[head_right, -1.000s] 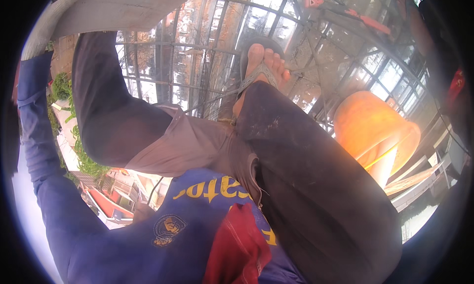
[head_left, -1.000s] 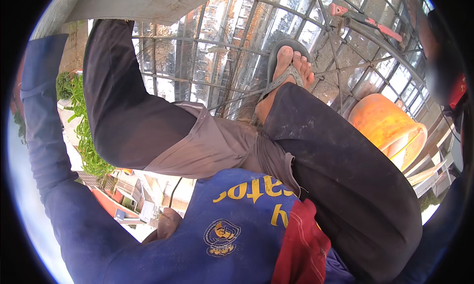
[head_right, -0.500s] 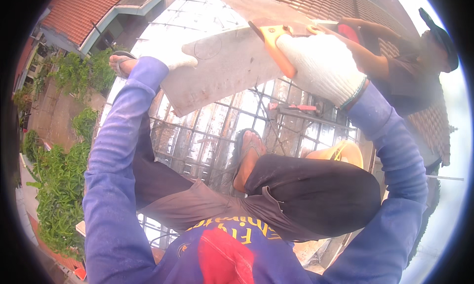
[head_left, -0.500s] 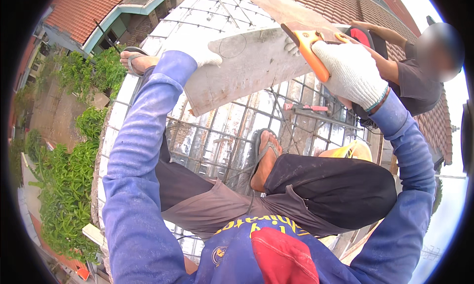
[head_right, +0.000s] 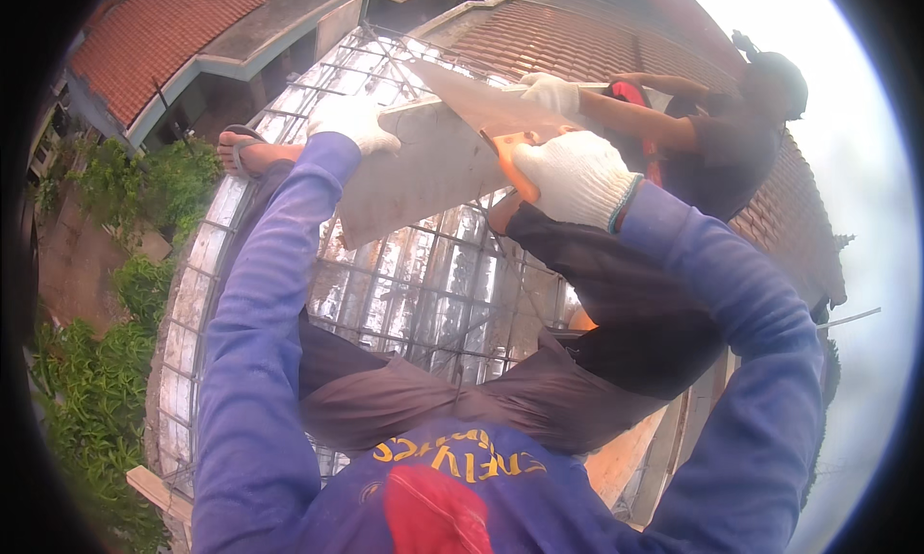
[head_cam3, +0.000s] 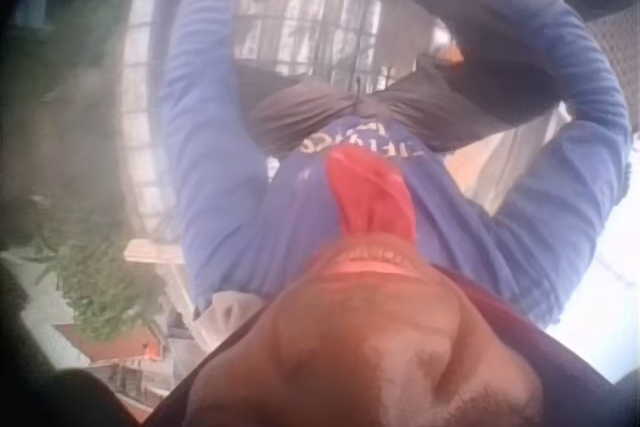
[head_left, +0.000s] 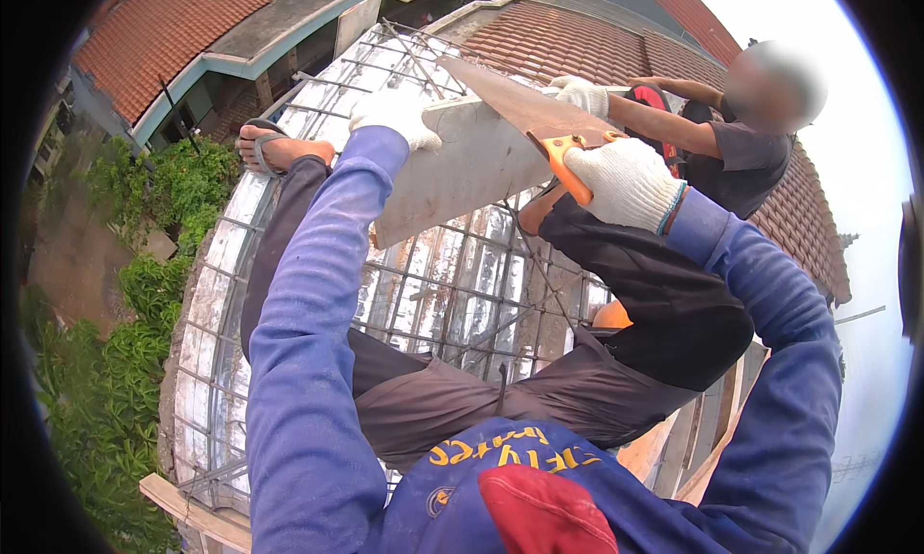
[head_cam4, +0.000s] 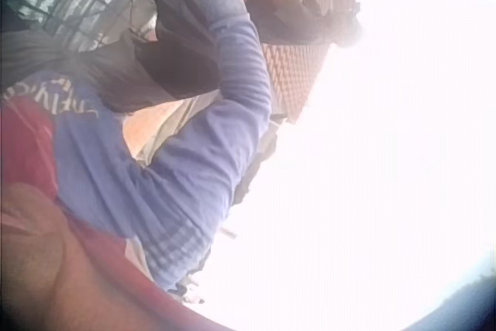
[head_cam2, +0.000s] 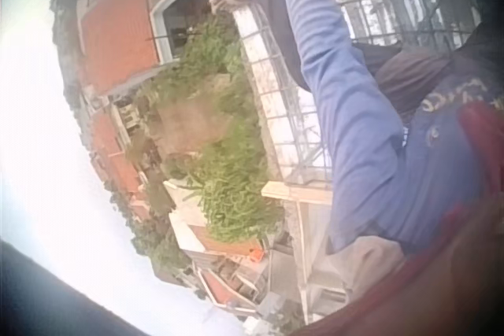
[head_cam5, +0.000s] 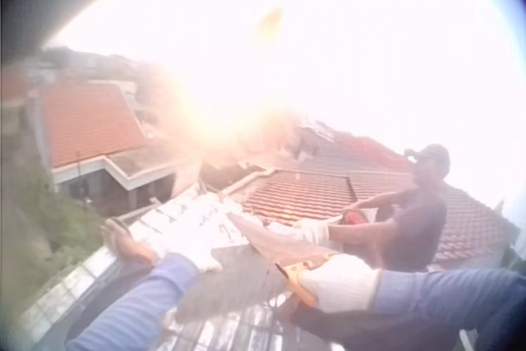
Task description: The person uses a hand saw to cut a piece of plywood on a metal scaffolding structure. They position the wood, saw through it, and then place the cut piece aside. A coworker assists by holding the wood steady.
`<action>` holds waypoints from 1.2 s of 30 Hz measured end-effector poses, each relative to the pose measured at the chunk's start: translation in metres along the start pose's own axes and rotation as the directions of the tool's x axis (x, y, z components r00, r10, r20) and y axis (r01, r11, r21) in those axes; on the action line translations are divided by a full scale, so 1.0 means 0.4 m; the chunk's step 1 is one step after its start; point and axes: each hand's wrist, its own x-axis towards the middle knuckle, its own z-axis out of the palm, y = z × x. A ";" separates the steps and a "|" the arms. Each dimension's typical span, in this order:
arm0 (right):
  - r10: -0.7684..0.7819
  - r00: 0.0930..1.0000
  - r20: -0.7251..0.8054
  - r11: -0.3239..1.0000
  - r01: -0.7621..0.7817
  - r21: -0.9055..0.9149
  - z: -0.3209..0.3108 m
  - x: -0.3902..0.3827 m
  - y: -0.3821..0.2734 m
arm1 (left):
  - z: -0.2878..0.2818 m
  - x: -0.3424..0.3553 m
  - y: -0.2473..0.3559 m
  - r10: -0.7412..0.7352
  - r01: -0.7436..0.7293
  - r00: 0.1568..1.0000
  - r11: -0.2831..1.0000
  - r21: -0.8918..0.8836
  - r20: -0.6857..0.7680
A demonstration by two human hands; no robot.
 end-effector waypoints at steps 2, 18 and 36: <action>0.034 0.999 0.031 0.999 -0.034 -0.021 -0.011 0.003 -0.029 | 0.010 -0.001 0.000 0.031 -0.031 0.999 0.999 0.007 -0.043; -0.091 0.995 -0.039 0.993 0.094 0.068 0.016 0.045 0.001 | 0.002 0.002 0.027 -0.089 0.091 0.995 0.994 0.065 -0.043; 0.680 0.717 -0.156 0.271 -0.047 0.961 0.193 -0.200 -0.086 | 0.000 0.042 0.062 -0.110 0.122 0.990 0.980 0.155 -0.085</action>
